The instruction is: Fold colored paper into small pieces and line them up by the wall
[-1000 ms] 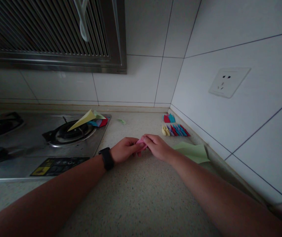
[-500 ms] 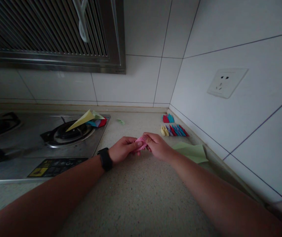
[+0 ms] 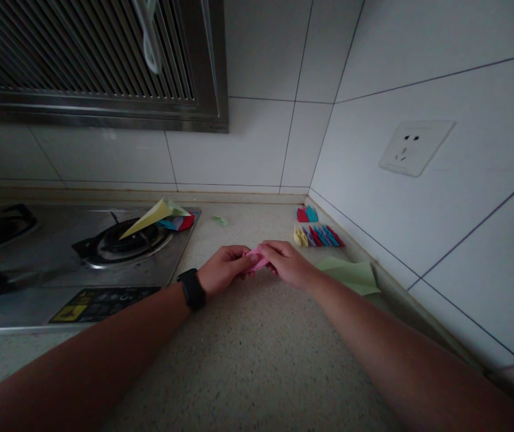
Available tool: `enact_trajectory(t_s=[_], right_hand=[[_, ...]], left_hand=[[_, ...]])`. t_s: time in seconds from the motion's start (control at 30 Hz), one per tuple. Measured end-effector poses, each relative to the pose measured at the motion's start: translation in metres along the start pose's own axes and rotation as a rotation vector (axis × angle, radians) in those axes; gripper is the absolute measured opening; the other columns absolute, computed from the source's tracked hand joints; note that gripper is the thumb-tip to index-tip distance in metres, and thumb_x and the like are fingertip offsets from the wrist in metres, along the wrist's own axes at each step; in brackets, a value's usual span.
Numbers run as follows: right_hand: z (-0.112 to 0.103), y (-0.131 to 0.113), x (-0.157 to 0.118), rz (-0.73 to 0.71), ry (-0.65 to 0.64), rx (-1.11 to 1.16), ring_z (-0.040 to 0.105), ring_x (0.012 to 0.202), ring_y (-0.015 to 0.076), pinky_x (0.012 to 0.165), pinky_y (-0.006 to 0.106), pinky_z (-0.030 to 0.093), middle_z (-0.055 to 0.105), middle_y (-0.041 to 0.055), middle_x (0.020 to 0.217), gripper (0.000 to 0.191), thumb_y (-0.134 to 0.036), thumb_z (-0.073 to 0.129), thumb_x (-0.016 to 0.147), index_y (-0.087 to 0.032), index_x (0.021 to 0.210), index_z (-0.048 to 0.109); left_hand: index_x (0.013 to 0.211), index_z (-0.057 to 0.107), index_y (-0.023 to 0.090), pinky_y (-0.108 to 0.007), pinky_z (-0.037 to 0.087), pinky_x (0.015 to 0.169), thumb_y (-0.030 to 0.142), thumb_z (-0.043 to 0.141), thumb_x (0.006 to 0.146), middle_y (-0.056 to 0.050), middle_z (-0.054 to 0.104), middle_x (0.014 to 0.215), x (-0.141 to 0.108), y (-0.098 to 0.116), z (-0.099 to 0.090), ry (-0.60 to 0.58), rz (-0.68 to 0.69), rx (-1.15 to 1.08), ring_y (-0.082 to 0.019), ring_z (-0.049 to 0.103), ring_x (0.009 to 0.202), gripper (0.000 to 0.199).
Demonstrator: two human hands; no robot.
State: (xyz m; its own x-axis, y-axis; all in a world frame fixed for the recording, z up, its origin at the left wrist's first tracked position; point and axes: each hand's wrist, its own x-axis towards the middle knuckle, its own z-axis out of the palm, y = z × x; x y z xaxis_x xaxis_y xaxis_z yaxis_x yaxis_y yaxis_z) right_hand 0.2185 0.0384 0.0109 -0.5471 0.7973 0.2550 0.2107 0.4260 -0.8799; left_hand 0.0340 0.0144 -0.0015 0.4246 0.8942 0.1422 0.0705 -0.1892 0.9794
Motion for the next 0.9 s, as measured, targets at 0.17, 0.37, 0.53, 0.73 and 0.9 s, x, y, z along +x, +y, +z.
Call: enact_trajectory(t_s=[0.17,0.37,0.53,0.73,0.9], right_hand=[[-0.001,-0.003,0.000,-0.020,0.017,-0.043,0.041,0.057,0.0100,0.054,0.023,0.032,0.044,-0.0044,0.063,0.024,-0.039,0.044,0.093,-0.019,0.080,0.051],[-0.002,0.003,0.003,-0.043,0.019,0.006,0.041,0.051,0.0086,0.048,0.022,0.031,0.045,-0.0048,0.063,0.021,-0.038,0.048,0.092,-0.020,0.082,0.051],[-0.003,0.009,0.003,-0.055,0.001,0.110,0.041,0.049,0.0079,0.045,0.021,0.033,0.046,-0.0046,0.065,0.023,-0.040,0.050,0.091,-0.020,0.080,0.050],[-0.001,0.009,0.003,-0.024,-0.017,0.192,0.044,0.050,0.0085,0.045,0.021,0.036,0.047,-0.0042,0.064,0.024,-0.041,0.051,0.090,-0.020,0.077,0.049],[0.001,0.011,0.002,0.098,-0.025,0.158,0.043,0.047,0.0087,0.041,0.020,0.033,0.048,-0.0042,0.060,0.026,-0.045,0.048,0.090,-0.021,0.080,0.050]], left_hand=[[0.083,0.063,0.013,-0.019,0.030,0.047,0.053,0.055,0.085,0.001,0.056,0.065,0.000,0.000,0.000,0.031,-0.002,0.078,-0.007,0.043,0.053,0.041],[0.082,0.063,0.013,-0.019,0.033,0.050,0.052,0.052,0.087,0.000,0.057,0.067,-0.001,0.004,0.001,0.046,0.027,0.159,-0.008,0.046,0.056,0.040],[0.082,0.064,0.014,-0.019,0.036,0.051,0.051,0.052,0.087,0.000,0.058,0.067,-0.002,0.007,0.001,0.052,0.034,0.187,-0.008,0.046,0.055,0.040],[0.081,0.064,0.014,-0.019,0.035,0.050,0.051,0.052,0.087,-0.001,0.058,0.068,-0.002,0.007,0.001,0.048,0.045,0.194,-0.009,0.047,0.055,0.039],[0.081,0.063,0.014,-0.019,0.034,0.049,0.050,0.050,0.088,0.000,0.056,0.065,0.000,0.003,0.001,0.066,0.036,0.195,-0.008,0.045,0.053,0.039]])
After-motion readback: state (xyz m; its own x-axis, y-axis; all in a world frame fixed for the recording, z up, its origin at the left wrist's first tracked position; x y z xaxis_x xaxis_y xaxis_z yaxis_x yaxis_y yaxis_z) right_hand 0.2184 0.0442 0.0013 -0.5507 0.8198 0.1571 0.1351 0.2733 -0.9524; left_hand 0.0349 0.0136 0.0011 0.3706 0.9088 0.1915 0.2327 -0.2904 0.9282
